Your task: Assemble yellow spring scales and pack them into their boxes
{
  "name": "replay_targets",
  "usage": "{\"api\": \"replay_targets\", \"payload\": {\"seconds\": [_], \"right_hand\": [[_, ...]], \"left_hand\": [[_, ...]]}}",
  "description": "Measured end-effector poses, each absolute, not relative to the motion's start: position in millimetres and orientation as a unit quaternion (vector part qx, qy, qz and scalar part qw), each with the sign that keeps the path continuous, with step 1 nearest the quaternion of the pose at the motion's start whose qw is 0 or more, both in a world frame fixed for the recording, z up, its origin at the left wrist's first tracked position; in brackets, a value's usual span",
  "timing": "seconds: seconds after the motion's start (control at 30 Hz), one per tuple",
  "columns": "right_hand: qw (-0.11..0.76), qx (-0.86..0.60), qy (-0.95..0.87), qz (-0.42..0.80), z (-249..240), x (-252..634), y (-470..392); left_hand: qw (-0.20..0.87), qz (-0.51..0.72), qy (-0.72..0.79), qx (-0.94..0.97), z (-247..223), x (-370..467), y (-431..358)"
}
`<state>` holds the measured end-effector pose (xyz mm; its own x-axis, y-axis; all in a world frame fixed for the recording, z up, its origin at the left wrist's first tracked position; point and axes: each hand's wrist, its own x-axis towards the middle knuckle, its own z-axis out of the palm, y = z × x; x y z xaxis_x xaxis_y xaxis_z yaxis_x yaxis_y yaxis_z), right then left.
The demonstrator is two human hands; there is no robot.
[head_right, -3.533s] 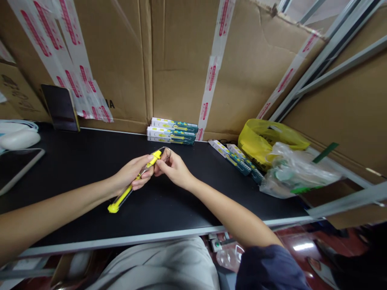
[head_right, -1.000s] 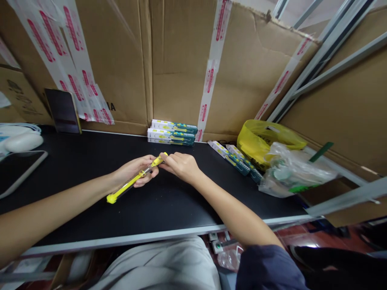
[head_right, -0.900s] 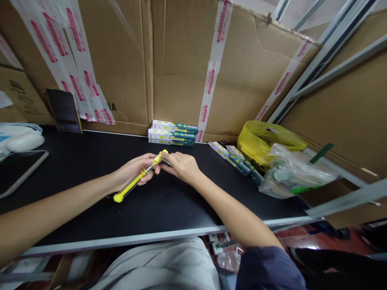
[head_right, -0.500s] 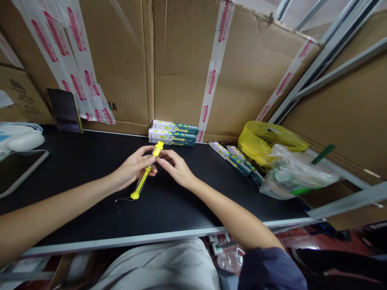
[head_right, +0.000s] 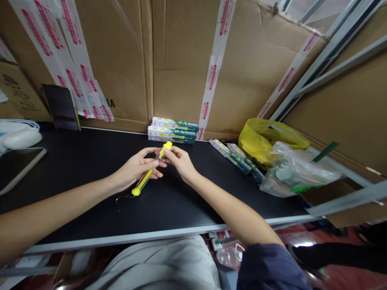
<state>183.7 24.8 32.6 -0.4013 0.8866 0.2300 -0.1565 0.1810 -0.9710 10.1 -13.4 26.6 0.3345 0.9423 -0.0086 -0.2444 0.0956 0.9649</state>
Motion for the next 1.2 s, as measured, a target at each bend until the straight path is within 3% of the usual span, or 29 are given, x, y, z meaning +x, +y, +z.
{"api": "replay_targets", "payload": {"seconds": [0.6,0.93,1.2], "right_hand": [[0.585,-0.324,-0.503,0.548,55,219,63],[0.583,-0.327,-0.521,0.530,57,220,62],[0.621,-0.334,-0.497,0.506,68,233,72]], "left_hand": [[0.672,0.374,0.400,0.498,21,14,-16],[0.610,0.341,0.392,0.598,6,14,-12],[0.632,0.290,0.379,0.611,15,18,-22]]}}
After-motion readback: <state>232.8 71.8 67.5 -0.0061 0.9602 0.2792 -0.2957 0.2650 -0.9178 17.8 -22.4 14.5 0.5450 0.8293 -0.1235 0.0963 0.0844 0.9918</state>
